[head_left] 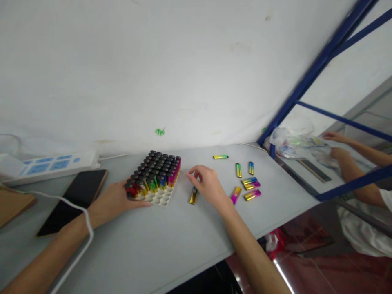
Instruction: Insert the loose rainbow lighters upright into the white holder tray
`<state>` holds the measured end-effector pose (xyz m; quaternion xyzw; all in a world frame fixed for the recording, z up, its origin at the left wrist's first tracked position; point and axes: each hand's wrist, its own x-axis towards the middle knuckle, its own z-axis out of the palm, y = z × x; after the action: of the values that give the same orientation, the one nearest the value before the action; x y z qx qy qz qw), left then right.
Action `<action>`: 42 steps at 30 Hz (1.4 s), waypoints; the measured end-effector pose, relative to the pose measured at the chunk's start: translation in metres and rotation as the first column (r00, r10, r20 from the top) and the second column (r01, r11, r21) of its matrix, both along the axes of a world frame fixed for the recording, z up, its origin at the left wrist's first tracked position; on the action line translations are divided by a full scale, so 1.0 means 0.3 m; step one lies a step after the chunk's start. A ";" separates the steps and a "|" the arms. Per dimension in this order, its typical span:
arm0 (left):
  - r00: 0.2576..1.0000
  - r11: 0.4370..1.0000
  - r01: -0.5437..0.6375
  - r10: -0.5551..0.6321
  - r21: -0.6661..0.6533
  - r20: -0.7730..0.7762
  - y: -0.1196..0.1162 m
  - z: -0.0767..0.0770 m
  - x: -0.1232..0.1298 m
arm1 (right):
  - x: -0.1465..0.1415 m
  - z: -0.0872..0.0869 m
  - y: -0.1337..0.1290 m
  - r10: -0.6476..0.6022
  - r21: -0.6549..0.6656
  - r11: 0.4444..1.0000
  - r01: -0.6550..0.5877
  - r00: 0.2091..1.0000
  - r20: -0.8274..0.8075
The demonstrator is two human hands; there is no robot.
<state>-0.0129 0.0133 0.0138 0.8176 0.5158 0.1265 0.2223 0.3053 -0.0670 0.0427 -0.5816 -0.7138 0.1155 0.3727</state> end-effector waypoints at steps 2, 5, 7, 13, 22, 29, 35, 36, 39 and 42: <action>0.999 0.999 -0.034 0.034 0.011 -0.012 -0.017 0.014 0.021 | 0.050 -0.005 -0.040 -0.079 0.021 0.997 0.080 0.997 -0.010; 0.997 0.997 -0.079 0.079 0.018 -0.004 -0.052 0.040 0.065 | 0.122 -0.027 -0.142 -0.184 0.043 0.982 0.184 0.983 0.006; 0.996 0.996 -0.085 0.085 0.019 0.008 -0.074 0.054 0.093 | 0.165 -0.040 -0.221 -0.258 0.050 0.965 0.257 0.966 0.022; 0.992 0.993 -0.115 0.113 0.037 0.056 -0.105 0.057 0.133 | 0.346 -0.019 -0.343 -0.512 0.102 0.857 0.505 0.857 0.058; 0.987 0.980 -0.110 0.087 0.169 0.133 -0.165 0.019 0.198 | 0.621 0.012 -0.321 -0.675 0.027 0.734 0.678 0.725 0.136; 0.989 0.980 -0.087 0.064 0.180 0.130 -0.171 0.020 0.199 | 0.515 -0.073 -0.324 -0.623 0.052 0.780 0.623 0.768 0.147; 0.989 0.969 -0.107 0.080 0.222 0.126 -0.174 0.012 0.196 | 0.490 -0.006 -0.330 -0.612 0.081 0.790 0.607 0.786 0.080; 0.991 0.968 -0.100 0.075 0.231 0.113 -0.170 0.008 0.195 | 0.505 -0.003 -0.340 -0.630 0.089 0.776 0.624 0.773 0.076; 0.996 0.962 -0.074 0.058 0.261 0.068 -0.156 -0.006 0.190 | 0.567 -0.026 -0.372 -0.688 0.072 0.725 0.685 0.718 0.107; 0.999 0.962 -0.048 0.040 0.269 0.037 -0.144 -0.010 0.187 | 0.616 -0.080 -0.386 -0.695 0.004 0.712 0.702 0.704 0.148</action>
<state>0.0432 -0.0300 0.0107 0.8266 0.5082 0.2133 0.1141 0.4901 -0.1828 0.0188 -0.8244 -0.4614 -0.0561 0.3230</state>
